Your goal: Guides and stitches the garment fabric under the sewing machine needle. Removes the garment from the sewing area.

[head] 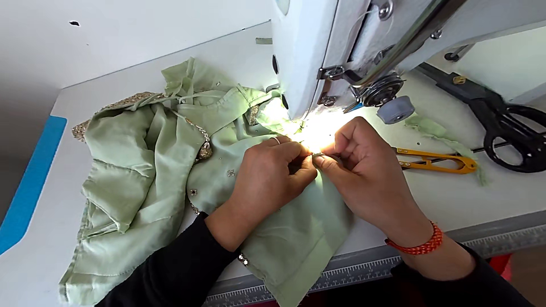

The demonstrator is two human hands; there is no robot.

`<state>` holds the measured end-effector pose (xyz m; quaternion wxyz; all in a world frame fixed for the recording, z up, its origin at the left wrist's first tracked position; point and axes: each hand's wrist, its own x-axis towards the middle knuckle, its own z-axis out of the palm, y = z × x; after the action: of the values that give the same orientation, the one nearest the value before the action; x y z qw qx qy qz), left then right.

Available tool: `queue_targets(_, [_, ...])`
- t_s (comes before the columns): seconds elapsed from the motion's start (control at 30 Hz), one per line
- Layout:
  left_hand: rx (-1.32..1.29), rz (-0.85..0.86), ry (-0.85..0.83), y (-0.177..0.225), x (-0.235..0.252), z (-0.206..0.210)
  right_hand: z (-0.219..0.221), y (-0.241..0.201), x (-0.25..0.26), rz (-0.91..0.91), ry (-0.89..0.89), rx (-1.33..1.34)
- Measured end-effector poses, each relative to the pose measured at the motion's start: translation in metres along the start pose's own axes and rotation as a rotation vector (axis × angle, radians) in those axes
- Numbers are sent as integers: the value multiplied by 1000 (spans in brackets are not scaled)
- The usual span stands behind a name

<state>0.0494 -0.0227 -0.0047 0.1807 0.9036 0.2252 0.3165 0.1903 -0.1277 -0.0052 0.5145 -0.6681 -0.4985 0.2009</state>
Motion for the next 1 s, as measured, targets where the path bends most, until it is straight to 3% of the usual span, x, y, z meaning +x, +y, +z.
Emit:
queue_targets(0.5, [61, 131, -1, -3, 8, 8, -2, 2, 1, -58, -27, -28])
queue_targets(0.83, [-133, -32, -112, -3, 3, -8, -4, 1, 0, 9, -37, -15])
queue_targets(1.0, [-87, 10, -74, -5, 4, -6, -4, 1, 0, 0, -45, -21])
